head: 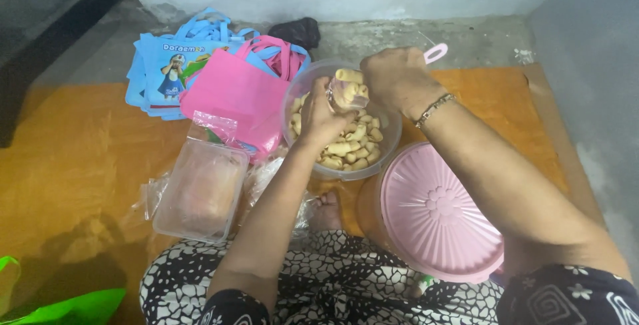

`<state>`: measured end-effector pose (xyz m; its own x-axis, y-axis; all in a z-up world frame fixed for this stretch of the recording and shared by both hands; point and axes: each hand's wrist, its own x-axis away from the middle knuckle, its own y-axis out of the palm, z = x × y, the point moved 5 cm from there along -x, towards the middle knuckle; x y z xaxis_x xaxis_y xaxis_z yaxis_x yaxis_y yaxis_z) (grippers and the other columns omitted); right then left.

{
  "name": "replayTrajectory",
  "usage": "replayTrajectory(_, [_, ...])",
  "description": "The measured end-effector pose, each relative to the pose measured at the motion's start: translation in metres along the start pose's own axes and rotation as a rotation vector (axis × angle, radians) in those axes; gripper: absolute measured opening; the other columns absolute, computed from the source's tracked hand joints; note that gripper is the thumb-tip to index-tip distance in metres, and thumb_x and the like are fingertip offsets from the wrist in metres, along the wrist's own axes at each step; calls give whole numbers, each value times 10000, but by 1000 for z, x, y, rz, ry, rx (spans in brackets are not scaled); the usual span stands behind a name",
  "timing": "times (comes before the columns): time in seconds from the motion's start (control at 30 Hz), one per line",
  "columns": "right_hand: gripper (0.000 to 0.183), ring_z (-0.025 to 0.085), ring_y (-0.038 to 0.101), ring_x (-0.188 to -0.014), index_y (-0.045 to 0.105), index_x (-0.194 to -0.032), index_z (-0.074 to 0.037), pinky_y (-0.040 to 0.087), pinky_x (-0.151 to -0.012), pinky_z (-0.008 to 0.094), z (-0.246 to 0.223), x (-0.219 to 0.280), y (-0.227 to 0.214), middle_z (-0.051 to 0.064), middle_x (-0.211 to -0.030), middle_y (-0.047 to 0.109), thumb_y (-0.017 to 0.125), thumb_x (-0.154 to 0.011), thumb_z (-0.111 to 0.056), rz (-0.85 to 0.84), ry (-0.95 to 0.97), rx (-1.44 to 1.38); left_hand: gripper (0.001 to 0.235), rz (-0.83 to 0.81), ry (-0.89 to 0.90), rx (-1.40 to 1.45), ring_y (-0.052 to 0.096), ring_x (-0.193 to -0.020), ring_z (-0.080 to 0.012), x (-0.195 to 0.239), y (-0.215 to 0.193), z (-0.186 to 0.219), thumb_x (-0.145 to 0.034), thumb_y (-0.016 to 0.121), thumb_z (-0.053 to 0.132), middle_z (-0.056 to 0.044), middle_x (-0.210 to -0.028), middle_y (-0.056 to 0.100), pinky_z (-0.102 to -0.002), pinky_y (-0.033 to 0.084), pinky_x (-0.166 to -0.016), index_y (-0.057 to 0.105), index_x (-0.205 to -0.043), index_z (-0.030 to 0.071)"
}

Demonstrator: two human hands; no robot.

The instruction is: Packaging snacks from large containers into small plastic bags using a scoop while sitting on the floor.

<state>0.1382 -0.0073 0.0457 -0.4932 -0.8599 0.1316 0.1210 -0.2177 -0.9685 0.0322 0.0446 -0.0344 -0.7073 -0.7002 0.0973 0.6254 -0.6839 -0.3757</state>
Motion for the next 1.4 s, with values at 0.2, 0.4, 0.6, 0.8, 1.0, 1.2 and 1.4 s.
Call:
replayTrajectory(0.2, [177,216,610,-547,652,-644,-96,441,-503,286,-13,35,-46,72,-522,588,529,-767,-127,157,-38,70,580,50,-4,97,516,-1037,-330,8,-6,12,-572,706,247,-119,-1034,554,-427,410,-903,402,-1055,139])
replayTrajectory(0.4, [198,194,580,-461,646,-618,-59,434,-432,239,-12,53,-60,77,-458,554,540,-781,-95,263,-37,25,589,84,-59,132,529,-1036,-280,11,-10,15,-574,693,263,-86,-1029,562,-399,416,-904,378,-1058,145])
replayTrajectory(0.6, [425,366,569,-882,565,-1034,-28,467,-703,455,-14,75,-75,169,-921,578,719,-650,-123,162,43,-562,635,161,100,238,549,-972,-350,21,-21,30,-571,720,168,-162,-985,543,-444,438,-838,348,-1073,56])
replayTrajectory(0.8, [243,301,602,-773,646,-832,-83,489,-659,381,-6,51,-25,90,-759,612,724,-602,-82,233,-120,-624,613,-37,240,336,589,-891,-323,26,-7,32,-520,786,173,-193,-945,587,-407,482,-736,518,-1032,-30])
replayTrajectory(1.0, [159,264,549,-685,621,-794,-49,435,-588,357,7,67,-56,138,-702,535,660,-642,-19,274,-364,-834,665,-384,273,652,547,-818,-173,22,-15,14,-524,818,41,-68,-880,563,-284,499,-712,475,-1093,26])
replayTrajectory(1.2, [161,199,537,-651,637,-793,-41,418,-558,294,4,85,-68,109,-659,547,635,-648,29,216,-271,-903,384,-394,238,802,577,-695,-101,44,-16,24,-587,746,-3,-50,-753,603,-202,496,-587,562,-923,22])
replayTrajectory(1.4, [173,186,515,-607,644,-810,-50,408,-539,296,13,93,-70,118,-653,551,646,-653,22,215,-296,-886,256,-361,253,707,552,-595,-61,47,-12,23,-620,747,54,-35,-662,607,-152,465,-495,617,-839,33])
